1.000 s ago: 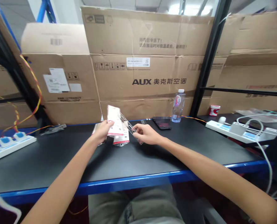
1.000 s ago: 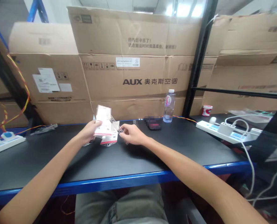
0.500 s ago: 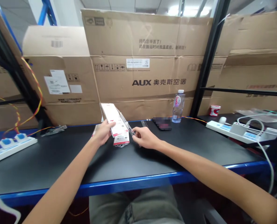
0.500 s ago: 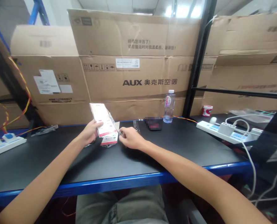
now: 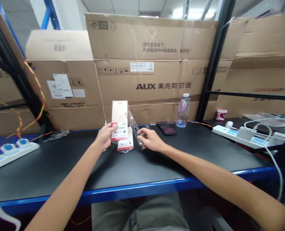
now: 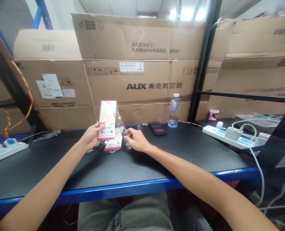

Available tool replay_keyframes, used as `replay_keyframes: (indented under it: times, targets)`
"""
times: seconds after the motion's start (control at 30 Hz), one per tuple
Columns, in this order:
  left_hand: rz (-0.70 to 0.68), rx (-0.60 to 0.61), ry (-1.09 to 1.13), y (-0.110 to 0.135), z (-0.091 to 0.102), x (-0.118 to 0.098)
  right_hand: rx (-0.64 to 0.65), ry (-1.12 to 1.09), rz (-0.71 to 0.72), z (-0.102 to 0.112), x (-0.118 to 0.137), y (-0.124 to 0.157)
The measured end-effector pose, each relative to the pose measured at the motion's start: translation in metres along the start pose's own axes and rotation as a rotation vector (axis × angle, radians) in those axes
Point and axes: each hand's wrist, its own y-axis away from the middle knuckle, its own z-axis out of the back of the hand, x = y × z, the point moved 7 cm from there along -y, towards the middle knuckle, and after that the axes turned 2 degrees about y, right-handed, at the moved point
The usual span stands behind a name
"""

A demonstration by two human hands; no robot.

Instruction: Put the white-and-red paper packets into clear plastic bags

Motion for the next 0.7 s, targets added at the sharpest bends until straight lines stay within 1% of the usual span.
replay_keyframes:
  times: [0.13,0.27,0.5,0.7]
  targets:
    - [-0.016,0.002,-0.003,0.0017,-0.0015,-0.0031,0.017,-0.05,-0.042,-0.0021,-0.0037,-0.0005]
    - [0.005,0.02,-0.014,0.005,-0.0057,-0.0042,0.031,-0.116,-0.077,-0.0038,-0.003,0.0001]
    - [0.021,0.065,0.002,0.0055,-0.0075,-0.0044,0.026,-0.129,-0.071,-0.0036,-0.0027,-0.0003]
    - [-0.006,0.096,0.025,0.0043,-0.0063,-0.0059,0.053,-0.147,-0.076,-0.007,-0.0047,0.0002]
